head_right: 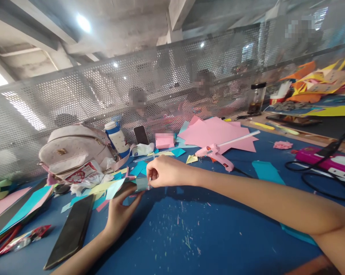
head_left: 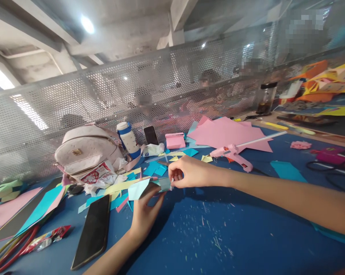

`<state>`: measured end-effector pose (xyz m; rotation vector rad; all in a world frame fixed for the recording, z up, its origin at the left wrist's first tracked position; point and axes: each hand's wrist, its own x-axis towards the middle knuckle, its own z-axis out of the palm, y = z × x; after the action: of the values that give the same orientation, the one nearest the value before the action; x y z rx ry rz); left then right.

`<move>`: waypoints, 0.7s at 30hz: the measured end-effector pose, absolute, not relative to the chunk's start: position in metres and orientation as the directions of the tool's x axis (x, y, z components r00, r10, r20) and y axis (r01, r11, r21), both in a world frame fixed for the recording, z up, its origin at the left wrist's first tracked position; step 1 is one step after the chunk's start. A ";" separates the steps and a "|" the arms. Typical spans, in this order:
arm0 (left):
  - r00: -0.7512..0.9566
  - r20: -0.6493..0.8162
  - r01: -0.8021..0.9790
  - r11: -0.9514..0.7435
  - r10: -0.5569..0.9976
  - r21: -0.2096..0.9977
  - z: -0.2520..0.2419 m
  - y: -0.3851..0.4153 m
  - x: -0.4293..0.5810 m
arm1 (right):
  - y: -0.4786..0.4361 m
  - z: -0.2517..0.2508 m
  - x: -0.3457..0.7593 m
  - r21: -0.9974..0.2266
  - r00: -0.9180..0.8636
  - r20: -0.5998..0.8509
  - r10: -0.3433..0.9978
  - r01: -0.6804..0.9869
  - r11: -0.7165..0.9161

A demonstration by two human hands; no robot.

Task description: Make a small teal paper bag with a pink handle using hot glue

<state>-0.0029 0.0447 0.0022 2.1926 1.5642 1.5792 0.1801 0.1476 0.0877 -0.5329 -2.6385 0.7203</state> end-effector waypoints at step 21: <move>-0.017 0.723 0.718 -0.495 0.690 0.489 0.002 0.045 -0.003 | 0.145 0.086 0.179 -0.542 -0.863 0.272 0.425 0.227 0.809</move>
<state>-0.0033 0.0454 0.0024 2.2214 1.5923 1.6042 0.1792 0.1445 0.0864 -0.4911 -2.6109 0.7135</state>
